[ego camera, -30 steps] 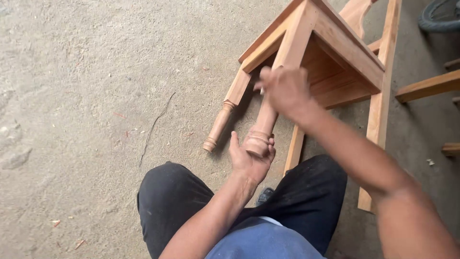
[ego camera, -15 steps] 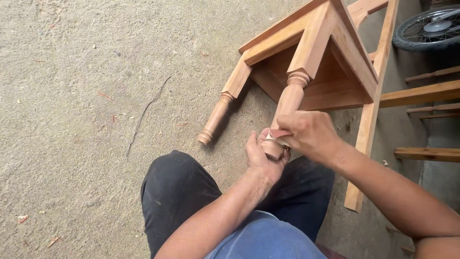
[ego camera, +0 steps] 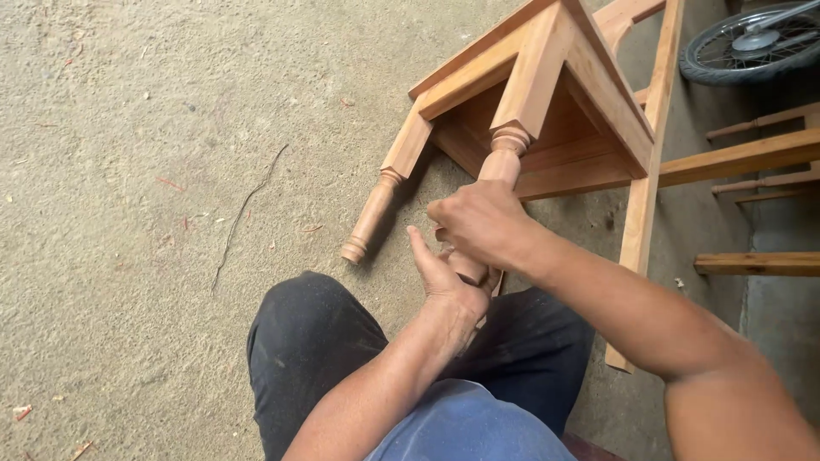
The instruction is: The person sands the legs and frame of a wooden chair with sandpaper.
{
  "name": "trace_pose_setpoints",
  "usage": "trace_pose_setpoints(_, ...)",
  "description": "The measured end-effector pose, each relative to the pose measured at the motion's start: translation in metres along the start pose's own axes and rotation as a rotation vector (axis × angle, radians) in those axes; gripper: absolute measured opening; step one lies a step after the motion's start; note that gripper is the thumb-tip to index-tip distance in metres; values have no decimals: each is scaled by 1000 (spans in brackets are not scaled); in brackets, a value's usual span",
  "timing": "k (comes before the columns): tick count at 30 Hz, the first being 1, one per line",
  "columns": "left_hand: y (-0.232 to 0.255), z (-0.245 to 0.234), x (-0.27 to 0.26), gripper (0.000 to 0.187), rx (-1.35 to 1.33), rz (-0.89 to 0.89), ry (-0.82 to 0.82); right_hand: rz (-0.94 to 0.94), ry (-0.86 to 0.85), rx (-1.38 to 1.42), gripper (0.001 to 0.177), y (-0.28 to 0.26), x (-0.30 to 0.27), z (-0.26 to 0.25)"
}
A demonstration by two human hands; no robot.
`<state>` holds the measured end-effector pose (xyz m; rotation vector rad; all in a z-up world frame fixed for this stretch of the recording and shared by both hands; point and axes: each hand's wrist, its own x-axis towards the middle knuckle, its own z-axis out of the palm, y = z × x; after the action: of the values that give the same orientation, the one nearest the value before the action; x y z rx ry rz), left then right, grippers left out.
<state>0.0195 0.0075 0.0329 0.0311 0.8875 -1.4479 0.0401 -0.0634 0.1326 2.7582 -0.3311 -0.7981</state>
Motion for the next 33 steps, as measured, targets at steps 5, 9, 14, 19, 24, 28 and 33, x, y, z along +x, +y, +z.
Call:
trace_pose_setpoints(5,-5,-19,23,98,47,62,91,28,92,90,35,5,-23,-28)
trace_pose_setpoints(9,-2,-9,11,99,141,82,-5,83,-10,1,32,-2,0,1)
trace_pose_setpoints(14,1,-18,16,104,79,115,-36,-27,32,152,44,40,-39,-7)
trace_pose_setpoints(19,1,-10,9,95,117,138,35,-65,312,275,41,46,-29,18)
trace_pose_setpoints(24,8,-19,5,91,254,111,57,44,813,214,39,64,18,43)
trace_pose_setpoints(28,15,-17,11,85,188,161,-5,190,987,439,34,37,-7,84)
trace_pose_setpoints(33,7,13,-11,76,235,220,210,112,999,608,37,45,-101,113)
